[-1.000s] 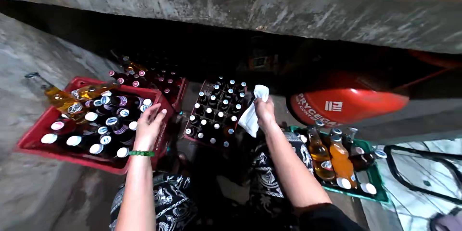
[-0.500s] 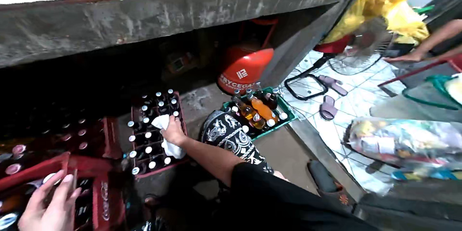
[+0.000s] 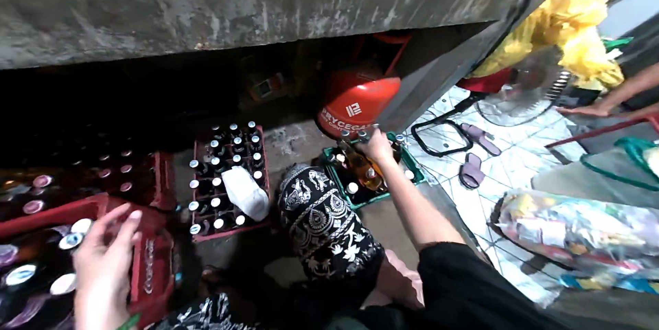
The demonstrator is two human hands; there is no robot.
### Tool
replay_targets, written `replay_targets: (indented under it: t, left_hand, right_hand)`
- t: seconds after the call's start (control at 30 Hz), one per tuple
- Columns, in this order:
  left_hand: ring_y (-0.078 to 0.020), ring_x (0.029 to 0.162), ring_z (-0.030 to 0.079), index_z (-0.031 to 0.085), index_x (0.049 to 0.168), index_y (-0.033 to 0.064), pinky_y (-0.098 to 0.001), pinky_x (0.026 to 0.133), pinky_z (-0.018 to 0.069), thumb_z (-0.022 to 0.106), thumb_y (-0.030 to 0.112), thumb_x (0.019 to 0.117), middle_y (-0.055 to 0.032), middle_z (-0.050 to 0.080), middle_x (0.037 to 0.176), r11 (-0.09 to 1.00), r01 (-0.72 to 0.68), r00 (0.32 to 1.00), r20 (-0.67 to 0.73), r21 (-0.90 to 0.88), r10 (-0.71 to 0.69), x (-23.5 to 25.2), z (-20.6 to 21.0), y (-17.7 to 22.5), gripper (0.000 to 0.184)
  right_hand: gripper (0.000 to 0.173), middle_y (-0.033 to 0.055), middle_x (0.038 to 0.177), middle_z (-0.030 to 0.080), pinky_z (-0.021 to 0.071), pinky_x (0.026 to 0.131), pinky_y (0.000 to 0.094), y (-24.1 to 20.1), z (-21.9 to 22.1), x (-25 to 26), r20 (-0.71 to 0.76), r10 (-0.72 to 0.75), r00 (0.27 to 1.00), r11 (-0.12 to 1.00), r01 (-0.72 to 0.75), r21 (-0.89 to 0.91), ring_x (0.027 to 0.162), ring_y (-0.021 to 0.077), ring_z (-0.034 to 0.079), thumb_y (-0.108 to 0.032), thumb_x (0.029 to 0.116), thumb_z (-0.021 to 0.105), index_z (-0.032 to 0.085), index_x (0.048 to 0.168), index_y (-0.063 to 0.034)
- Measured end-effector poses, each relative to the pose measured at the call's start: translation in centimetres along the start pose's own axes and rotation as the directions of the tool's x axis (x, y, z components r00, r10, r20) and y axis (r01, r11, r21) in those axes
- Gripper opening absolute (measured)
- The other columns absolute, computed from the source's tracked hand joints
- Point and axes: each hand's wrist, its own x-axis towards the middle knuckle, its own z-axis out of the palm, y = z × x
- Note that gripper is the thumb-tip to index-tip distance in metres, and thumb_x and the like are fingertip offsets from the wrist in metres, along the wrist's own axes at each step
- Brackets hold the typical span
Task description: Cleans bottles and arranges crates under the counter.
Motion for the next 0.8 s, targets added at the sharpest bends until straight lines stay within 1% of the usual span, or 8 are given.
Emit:
replay_targets:
  t: [0.07,0.2,0.33,0.43,0.53,0.6,0.73,0.8]
  left_hand:
    - [-0.0196,0.104,0.06,0.059,0.136,0.0048,-0.0417,0.086,0.0528,0.063,0.028,0.1009,-0.0159,0.06,0.13,1.0,-0.004,1.0,0.021,0.016,0.003,-0.1,1.1,0.5,0.042]
    - [-0.0238,0.114,0.059,0.059,0.136,0.0069,-0.0457,0.091,0.0519,0.063,0.032,0.1002,-0.0169,0.057,0.137,0.999,-0.025,0.999,0.044,0.037,0.023,-0.2,1.7,0.7,0.044]
    - [-0.0163,0.106,0.06,0.06,0.135,0.0061,-0.037,0.087,0.0528,0.063,0.031,0.1005,-0.0141,0.058,0.134,0.999,-0.035,0.999,0.006,0.024,0.035,0.0,1.3,0.9,0.043]
    - [-0.0213,0.109,0.061,0.06,0.135,0.0056,-0.0432,0.089,0.0532,0.063,0.031,0.0998,-0.0162,0.06,0.131,0.999,-0.042,0.999,0.014,0.024,0.041,0.3,1.4,0.8,0.043]
    - [-0.0309,0.12,0.059,0.064,0.132,0.0059,-0.0503,0.094,0.054,0.065,0.031,0.0982,-0.0217,0.055,0.139,0.997,-0.059,0.998,0.004,0.056,0.059,0.5,1.4,0.8,0.043]
    - [-0.0351,0.134,0.053,0.066,0.131,0.0093,-0.0517,0.1,0.0522,0.065,0.036,0.0954,-0.0236,0.048,0.15,0.99,-0.099,0.995,-0.004,0.098,0.1,0.8,1.4,0.9,0.045]
    - [-0.0347,0.141,0.046,0.067,0.13,0.0091,-0.0465,0.107,0.0461,0.066,0.038,0.0951,-0.0268,0.043,0.154,0.969,-0.179,0.981,-0.043,0.17,0.188,1.1,1.2,1.8,0.045]
    - [-0.0342,0.141,0.045,0.067,0.13,0.0085,-0.045,0.106,0.0467,0.065,0.037,0.0955,-0.0273,0.042,0.154,0.964,-0.18,0.978,-0.071,0.196,0.197,1.5,1.0,2.0,0.045]
  right_hand:
    - [0.071,0.0331,0.14,0.054,0.0444,0.105,0.0661,2.9,1.6,1.6,0.136,0.064,0.989,0.994,-0.05,-0.1,0.13,0.0486,0.054,-0.038,0.0919,0.077,0.052,0.141,0.0062]
    - [0.055,0.0294,0.139,0.057,0.0471,0.102,0.0643,3.6,1.7,2.0,0.186,0.006,0.982,0.967,0.042,-0.252,0.127,0.047,0.058,-0.033,0.1026,0.061,0.05,0.145,0.0006]
    - [0.052,0.033,0.126,0.063,0.0484,0.098,0.067,5.2,-1.6,1.0,0.064,-0.042,0.997,0.983,0.053,-0.178,0.118,0.0498,0.062,-0.031,0.1029,0.061,0.053,0.141,0.0033]
    - [0.044,0.0351,0.114,0.066,0.0471,0.097,0.0692,4.9,-5.9,-1.4,-0.092,-0.18,0.979,0.981,0.171,-0.096,0.111,0.0526,0.064,-0.025,0.1016,0.064,0.059,0.131,0.0075]
    - [0.035,0.0358,0.105,0.067,0.0468,0.089,0.0732,0.4,-10.2,-4.0,-0.227,-0.374,0.899,0.927,0.37,-0.062,0.1,0.0544,0.066,-0.018,0.1016,0.063,0.062,0.123,0.0096]
    - [0.034,0.0312,0.098,0.068,0.0495,0.08,0.069,-3.4,-12.4,-5.0,-0.297,-0.47,0.831,0.867,0.497,0.018,0.088,0.0469,0.067,-0.023,0.1023,0.062,0.063,0.118,0.0073]
    - [0.028,0.0115,0.11,0.071,0.059,0.076,0.0338,-13.2,-9.5,-4.7,-0.316,-0.591,0.742,0.654,0.67,0.352,0.087,0.0114,0.069,-0.024,0.1033,0.058,0.065,0.117,-0.0001]
    - [0.027,0.0104,0.112,0.072,0.0604,0.075,0.031,-18.3,-4.1,-4.0,-0.314,-0.621,0.718,0.523,0.679,0.515,0.09,0.0103,0.07,-0.02,0.1031,0.058,0.064,0.117,0.0012]
